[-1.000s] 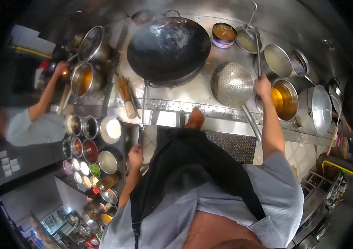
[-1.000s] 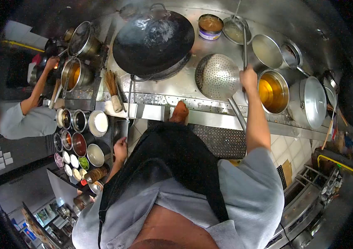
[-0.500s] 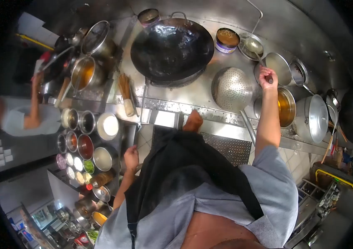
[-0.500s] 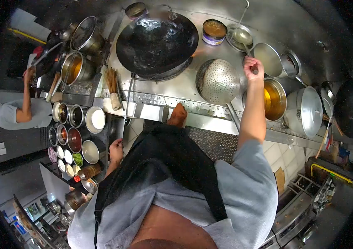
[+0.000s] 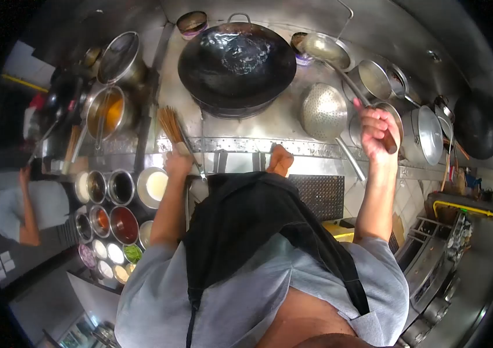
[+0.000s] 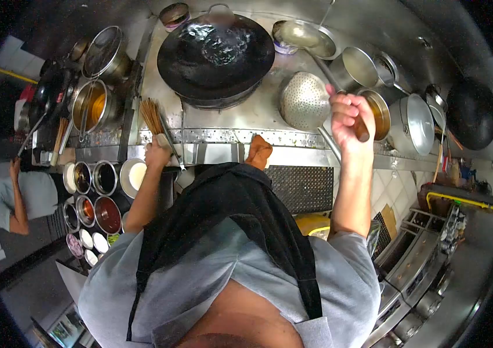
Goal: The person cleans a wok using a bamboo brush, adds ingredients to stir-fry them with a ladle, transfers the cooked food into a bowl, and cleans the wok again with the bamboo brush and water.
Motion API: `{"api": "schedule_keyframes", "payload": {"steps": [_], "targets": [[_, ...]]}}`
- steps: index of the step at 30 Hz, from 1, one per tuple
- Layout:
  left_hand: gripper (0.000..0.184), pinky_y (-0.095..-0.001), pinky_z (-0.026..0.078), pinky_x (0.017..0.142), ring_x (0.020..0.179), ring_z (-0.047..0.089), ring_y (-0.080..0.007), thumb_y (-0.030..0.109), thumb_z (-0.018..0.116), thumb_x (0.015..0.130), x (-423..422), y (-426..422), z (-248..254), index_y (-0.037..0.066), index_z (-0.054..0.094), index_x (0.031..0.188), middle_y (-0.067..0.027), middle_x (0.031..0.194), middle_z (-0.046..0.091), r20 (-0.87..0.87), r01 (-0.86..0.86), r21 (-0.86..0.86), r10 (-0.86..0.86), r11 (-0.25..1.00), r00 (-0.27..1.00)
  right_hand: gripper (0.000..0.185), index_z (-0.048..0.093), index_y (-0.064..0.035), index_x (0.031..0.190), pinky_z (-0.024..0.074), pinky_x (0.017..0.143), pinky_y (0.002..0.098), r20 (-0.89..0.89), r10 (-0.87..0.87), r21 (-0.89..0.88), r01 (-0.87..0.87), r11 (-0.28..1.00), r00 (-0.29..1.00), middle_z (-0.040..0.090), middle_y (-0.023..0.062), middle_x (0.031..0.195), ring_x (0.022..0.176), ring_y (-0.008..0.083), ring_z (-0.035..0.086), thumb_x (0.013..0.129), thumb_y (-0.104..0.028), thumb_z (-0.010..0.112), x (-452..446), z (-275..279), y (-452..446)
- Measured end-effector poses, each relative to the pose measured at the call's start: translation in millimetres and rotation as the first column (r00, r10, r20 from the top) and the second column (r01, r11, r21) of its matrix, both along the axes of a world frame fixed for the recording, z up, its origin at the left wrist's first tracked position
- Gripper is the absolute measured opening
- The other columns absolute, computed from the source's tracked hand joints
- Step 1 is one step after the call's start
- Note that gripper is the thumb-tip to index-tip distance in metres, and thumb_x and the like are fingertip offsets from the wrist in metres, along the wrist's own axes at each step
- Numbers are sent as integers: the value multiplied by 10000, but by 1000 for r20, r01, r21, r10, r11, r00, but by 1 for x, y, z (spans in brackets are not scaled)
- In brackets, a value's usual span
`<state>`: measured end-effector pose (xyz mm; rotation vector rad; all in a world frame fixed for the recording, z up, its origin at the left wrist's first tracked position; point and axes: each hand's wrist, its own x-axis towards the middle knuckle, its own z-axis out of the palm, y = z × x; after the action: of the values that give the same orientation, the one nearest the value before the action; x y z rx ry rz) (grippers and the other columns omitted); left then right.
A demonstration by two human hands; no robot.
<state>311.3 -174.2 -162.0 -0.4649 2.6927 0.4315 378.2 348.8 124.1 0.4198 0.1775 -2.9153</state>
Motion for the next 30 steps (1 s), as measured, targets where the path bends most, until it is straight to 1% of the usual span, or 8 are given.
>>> {"api": "schedule_keyframes", "payload": {"steps": [7, 10, 16, 19, 20, 24, 27, 30], "targets": [[1065, -501, 465, 1029, 1218, 560, -455, 366, 706, 813, -4, 2, -14, 157, 24, 1604, -299, 1388, 478, 119, -42, 129, 27, 991, 993, 512, 385, 124, 1383, 437, 429, 218, 105, 86, 40, -91, 995, 991, 507, 25, 828, 572, 75, 496, 933, -97, 494, 50, -7, -103], [1086, -491, 473, 1023, 1208, 568, -450, 341, 723, 807, -6, -8, -31, 163, 9, 1606, -300, 1396, 470, 116, -67, 168, 47, 984, 992, 454, 463, 63, 1335, 407, 371, 210, 196, 131, 303, -187, 935, 972, 519, 21, 824, 541, 71, 487, 925, -120, 531, 59, -31, -121], [1038, -492, 460, 1037, 1181, 586, -442, 297, 713, 784, -5, -18, -19, 127, 95, 1600, -299, 1340, 524, 104, -111, 202, 91, 973, 990, 470, 490, 21, 1334, 421, 424, 260, 264, 5, 890, -246, 384, 964, 545, 49, 749, 491, 128, 498, 886, -87, 581, 66, -57, -128], [1036, -453, 563, 777, 953, 668, -324, 358, 696, 802, -6, -58, -99, 144, 79, 1606, -214, 1197, 619, -132, -105, 455, 183, 884, 974, 619, 381, 3, 1479, 442, 435, 263, 133, -112, 991, -130, 36, 985, 575, 39, 763, 493, 125, 529, 888, -18, 560, 75, -76, -106], [836, -404, 542, 627, 795, 634, -222, 332, 632, 840, 0, -53, -62, 160, 249, 1564, -122, 1084, 618, -10, -230, 696, 329, 680, 944, 617, 379, -36, 1489, 456, 446, 273, 101, -253, 983, -136, -124, 962, 563, 30, 764, 511, 120, 544, 896, -4, 547, 78, -89, -96], [612, -327, 523, 582, 863, 640, -221, 272, 530, 891, 12, -66, -4, 179, 377, 1476, -132, 1191, 603, 294, -325, 946, 448, -9, 844, 572, 413, -46, 1448, 473, 453, 309, 34, -604, 906, -280, -319, 797, 573, 47, 775, 532, 132, 575, 895, -30, 559, 85, -139, -37], [557, -366, 497, 589, 804, 620, -212, 300, 519, 895, 20, -53, 51, 187, 424, 1432, -83, 1120, 626, 281, -187, 951, 440, -246, 853, 214, 484, 3, 1091, 466, 436, 349, -7, -668, 816, -382, -434, 744, 570, 92, 699, 483, 188, 574, 893, -50, 546, 97, -173, 25], [509, -369, 514, 588, 797, 627, -201, 307, 523, 938, 6, -43, 96, 181, 443, 1425, -94, 1117, 639, 225, -105, 942, 369, -319, 902, 141, 484, -3, 1019, 456, 417, 360, 15, -718, 818, -422, -392, 696, 568, 91, 670, 468, 191, 571, 894, -49, 529, 107, -197, 61]]}}
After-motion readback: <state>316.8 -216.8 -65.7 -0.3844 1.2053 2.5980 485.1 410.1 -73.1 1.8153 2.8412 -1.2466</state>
